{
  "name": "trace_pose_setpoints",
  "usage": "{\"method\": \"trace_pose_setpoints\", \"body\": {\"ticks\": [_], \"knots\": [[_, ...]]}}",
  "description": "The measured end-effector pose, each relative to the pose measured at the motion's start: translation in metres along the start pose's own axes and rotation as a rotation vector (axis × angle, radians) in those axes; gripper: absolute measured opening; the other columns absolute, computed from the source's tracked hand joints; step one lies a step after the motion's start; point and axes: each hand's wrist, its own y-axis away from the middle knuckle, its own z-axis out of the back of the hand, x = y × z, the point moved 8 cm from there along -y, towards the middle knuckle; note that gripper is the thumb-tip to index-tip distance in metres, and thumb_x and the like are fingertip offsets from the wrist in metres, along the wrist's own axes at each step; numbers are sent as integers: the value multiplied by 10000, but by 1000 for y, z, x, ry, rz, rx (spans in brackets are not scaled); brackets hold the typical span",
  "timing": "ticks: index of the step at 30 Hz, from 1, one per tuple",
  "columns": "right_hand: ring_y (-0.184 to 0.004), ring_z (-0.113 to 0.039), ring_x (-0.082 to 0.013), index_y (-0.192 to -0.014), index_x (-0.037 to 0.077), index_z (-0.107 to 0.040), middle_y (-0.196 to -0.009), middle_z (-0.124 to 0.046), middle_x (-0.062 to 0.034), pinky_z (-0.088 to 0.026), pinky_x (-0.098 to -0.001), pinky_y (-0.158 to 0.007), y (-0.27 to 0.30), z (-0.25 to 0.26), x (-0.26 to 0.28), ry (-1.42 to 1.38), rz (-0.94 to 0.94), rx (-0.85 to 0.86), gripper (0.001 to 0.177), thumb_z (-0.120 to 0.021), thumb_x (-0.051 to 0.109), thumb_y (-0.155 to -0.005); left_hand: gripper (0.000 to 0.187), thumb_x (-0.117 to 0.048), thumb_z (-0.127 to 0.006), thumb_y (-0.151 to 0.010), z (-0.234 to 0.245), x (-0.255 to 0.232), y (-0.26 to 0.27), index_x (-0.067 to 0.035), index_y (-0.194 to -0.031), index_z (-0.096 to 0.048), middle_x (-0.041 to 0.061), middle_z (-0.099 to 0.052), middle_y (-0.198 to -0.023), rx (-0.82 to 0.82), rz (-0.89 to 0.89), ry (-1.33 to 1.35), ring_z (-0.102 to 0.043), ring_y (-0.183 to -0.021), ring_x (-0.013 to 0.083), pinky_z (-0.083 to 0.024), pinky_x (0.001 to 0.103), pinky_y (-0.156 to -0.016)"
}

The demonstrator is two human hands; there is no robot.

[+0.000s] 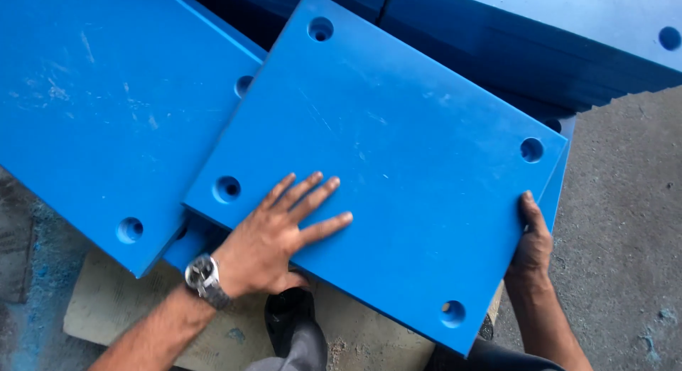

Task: Organizes and deburrs blue plastic industrial blocks using a manual hand tool on a workshop floor.

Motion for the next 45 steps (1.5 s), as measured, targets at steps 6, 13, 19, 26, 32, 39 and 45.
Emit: {"method": "trace_pose_setpoints", "body": {"ticks": [6, 13, 19, 26, 32, 39, 45], "knots": [[-1191, -606, -352, -1514, -43, -413, -1361, -565, -275, -512, -512, -993, -36, 94, 11, 33, 28, -54, 816, -655, 468, -925, 535, -261, -574, -1038, -88, -60, -4, -208, -1555, -444, 161, -367, -1629, -100, -194, -11, -365, -1483, 452, -276, 749, -1150], [-1139, -608, -391, -1487, -136, -418, -1319, -551, -333, -518, -487, -953, -98, 169, 9, 150, 21, -96, 860, -703, 438, -913, 527, -228, -585, -1031, -152, -84, -35, -244, -1545, -469, 132, -413, -1628, -105, -191, 48, -412, -1472, 442, -338, 745, -1132], [-944, -655, -458, -1375, -106, -647, -1257, -647, -407, -487, -670, -868, -95, 158, 61, 738, 45, -203, 685, -673, 486, -1031, 576, -204, -664, -993, -169, -84, -68, -312, -1529, -486, 72, -413, -1640, -136, -128, 16, -416, -1491, 365, -336, 698, -1170], [-1251, -587, -387, -1512, 56, -383, -1417, -533, -271, -535, -526, -956, -48, 157, 52, 1373, 237, 155, 959, -803, 465, -754, 988, -439, -903, -703, -137, -21, -70, -209, -1526, -409, 165, -326, -1619, -150, 283, 142, -308, -1497, 395, -242, 629, -1228], [-1263, -531, -458, -1658, 228, 60, -1529, -291, -280, -556, -561, -957, -5, 152, -28, 1581, 20, 185, 1611, -1024, 425, -483, 1327, -405, -994, -472, -141, 27, -26, -200, -1553, -251, 307, -183, -1624, -137, 698, 315, -317, -1417, 529, -389, 595, -1071], [-1265, -565, -450, -1623, 255, -97, -1488, -381, -255, -573, -544, -940, -23, 141, -3, 1569, 248, 119, 1494, -1029, 350, -458, 1236, -305, -982, -542, -156, 27, -16, -245, -1572, -301, 262, -314, -1597, -203, 692, 244, -461, -1379, 494, -514, 541, -1021], [-1247, -583, -438, -1623, 277, -106, -1499, -383, -240, -585, -528, -921, -25, 146, -9, 1652, 236, 122, 1485, -1036, 358, -467, 1247, -302, -984, -511, -164, 41, -11, -213, -1558, -312, 313, -332, -1575, -176, 687, 259, -556, -1257, 495, -573, 515, -896]]}}
